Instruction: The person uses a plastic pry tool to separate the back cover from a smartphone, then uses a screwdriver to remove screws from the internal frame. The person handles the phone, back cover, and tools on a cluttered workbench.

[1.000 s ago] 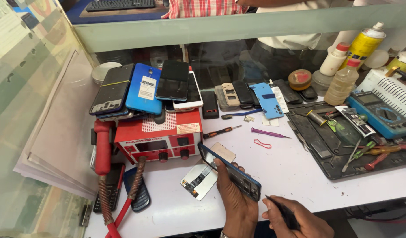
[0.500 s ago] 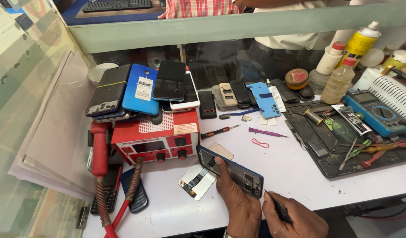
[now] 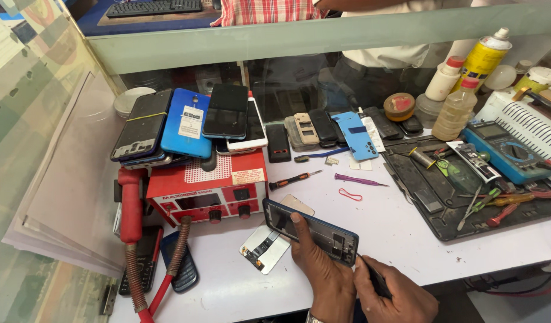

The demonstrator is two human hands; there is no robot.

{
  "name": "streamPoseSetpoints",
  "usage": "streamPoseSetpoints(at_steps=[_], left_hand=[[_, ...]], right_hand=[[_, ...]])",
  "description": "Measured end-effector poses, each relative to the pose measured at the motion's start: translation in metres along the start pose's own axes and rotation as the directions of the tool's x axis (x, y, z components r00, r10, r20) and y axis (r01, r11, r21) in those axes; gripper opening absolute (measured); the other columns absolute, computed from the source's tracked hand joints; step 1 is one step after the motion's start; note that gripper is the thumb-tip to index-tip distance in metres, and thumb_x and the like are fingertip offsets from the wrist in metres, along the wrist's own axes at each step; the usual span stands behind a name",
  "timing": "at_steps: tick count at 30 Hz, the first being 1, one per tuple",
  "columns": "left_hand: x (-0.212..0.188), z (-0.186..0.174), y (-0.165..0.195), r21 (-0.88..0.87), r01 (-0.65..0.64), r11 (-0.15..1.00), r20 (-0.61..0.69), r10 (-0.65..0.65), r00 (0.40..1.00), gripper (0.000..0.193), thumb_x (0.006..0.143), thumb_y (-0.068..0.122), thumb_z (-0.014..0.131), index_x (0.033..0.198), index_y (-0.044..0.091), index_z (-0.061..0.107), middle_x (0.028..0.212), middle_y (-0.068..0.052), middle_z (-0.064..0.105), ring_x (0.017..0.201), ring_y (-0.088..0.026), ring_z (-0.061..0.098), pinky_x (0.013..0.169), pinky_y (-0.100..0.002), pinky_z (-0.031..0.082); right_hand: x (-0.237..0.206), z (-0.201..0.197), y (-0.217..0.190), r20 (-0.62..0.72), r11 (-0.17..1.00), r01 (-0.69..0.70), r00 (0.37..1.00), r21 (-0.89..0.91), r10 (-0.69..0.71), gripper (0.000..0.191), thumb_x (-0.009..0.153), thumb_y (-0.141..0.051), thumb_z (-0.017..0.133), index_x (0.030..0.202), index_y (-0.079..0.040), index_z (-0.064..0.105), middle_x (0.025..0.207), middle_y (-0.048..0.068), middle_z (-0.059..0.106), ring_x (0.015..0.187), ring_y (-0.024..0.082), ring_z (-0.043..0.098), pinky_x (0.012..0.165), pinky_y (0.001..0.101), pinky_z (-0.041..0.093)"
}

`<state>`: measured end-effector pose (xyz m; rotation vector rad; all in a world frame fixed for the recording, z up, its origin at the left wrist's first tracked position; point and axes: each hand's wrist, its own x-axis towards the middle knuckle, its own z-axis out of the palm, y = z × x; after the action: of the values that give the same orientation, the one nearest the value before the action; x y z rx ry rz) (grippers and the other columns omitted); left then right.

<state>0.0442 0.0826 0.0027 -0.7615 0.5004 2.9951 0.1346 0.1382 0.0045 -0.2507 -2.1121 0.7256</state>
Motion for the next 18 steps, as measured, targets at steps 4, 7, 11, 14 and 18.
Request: streamPoseSetpoints(at_steps=[4, 7, 11, 14, 18], left_hand=[[0.001, -0.002, -0.003, -0.003, -0.008, 1.0, 0.002, 0.008, 1.0, 0.054, 0.078, 0.047, 0.08, 0.102, 0.004, 0.056, 0.09, -0.01, 0.061, 0.074, -0.018, 0.069, 0.06, -0.032, 0.062], [0.001, -0.002, -0.006, 0.024, -0.019, 1.0, -0.054, 0.021, 0.998, 0.054, 0.076, 0.047, 0.078, 0.102, 0.004, 0.056, 0.09, -0.008, 0.061, 0.076, -0.017, 0.07, 0.061, -0.032, 0.063], [0.003, 0.0, -0.01, 0.044, -0.064, 0.997, -0.062, 0.067, 0.996, 0.055, 0.078, 0.047, 0.079, 0.101, 0.003, 0.055, 0.089, -0.008, 0.059, 0.076, -0.017, 0.068, 0.063, -0.034, 0.063], [0.004, -0.002, -0.012, 0.057, -0.087, 0.995, -0.034, 0.089, 0.995, 0.052, 0.079, 0.046, 0.078, 0.101, 0.004, 0.056, 0.089, -0.007, 0.06, 0.077, -0.016, 0.068, 0.064, -0.034, 0.062], [0.005, -0.005, -0.016, 0.091, -0.166, 0.982, 0.037, 0.163, 0.986, 0.048, 0.08, 0.044, 0.076, 0.096, 0.004, 0.056, 0.085, -0.005, 0.063, 0.075, -0.015, 0.069, 0.064, -0.032, 0.062]], right_hand=[[0.002, 0.002, -0.003, -0.033, 0.999, 0.031, 0.999, -0.029, -0.032, 0.017, 0.078, -0.008, 0.083, 0.09, 0.001, 0.077, 0.079, 0.014, 0.077, 0.073, 0.018, 0.078, 0.068, 0.0297, 0.061], [0.004, 0.004, -0.005, -0.06, 0.998, 0.007, 0.998, -0.059, -0.01, 0.014, 0.079, -0.007, 0.083, 0.089, 0.001, 0.077, 0.078, 0.014, 0.077, 0.072, 0.018, 0.078, 0.068, 0.0302, 0.061], [0.007, 0.01, -0.006, -0.08, 0.997, -0.065, 0.995, -0.049, 0.061, 0.015, 0.079, -0.007, 0.083, 0.09, 0.002, 0.077, 0.075, 0.014, 0.076, 0.069, 0.018, 0.077, 0.063, 0.03, 0.061], [0.008, 0.01, -0.009, -0.079, 0.996, -0.086, 0.993, -0.028, 0.083, 0.013, 0.081, -0.007, 0.081, 0.091, 0.0, 0.077, 0.078, 0.013, 0.077, 0.071, 0.017, 0.078, 0.065, 0.0295, 0.061], [0.017, 0.0, -0.014, 0.024, 0.986, -0.16, 0.987, -0.042, 0.161, 0.015, 0.081, -0.011, 0.08, 0.092, -0.001, 0.078, 0.071, 0.01, 0.077, 0.067, 0.014, 0.077, 0.062, 0.0299, 0.06]])
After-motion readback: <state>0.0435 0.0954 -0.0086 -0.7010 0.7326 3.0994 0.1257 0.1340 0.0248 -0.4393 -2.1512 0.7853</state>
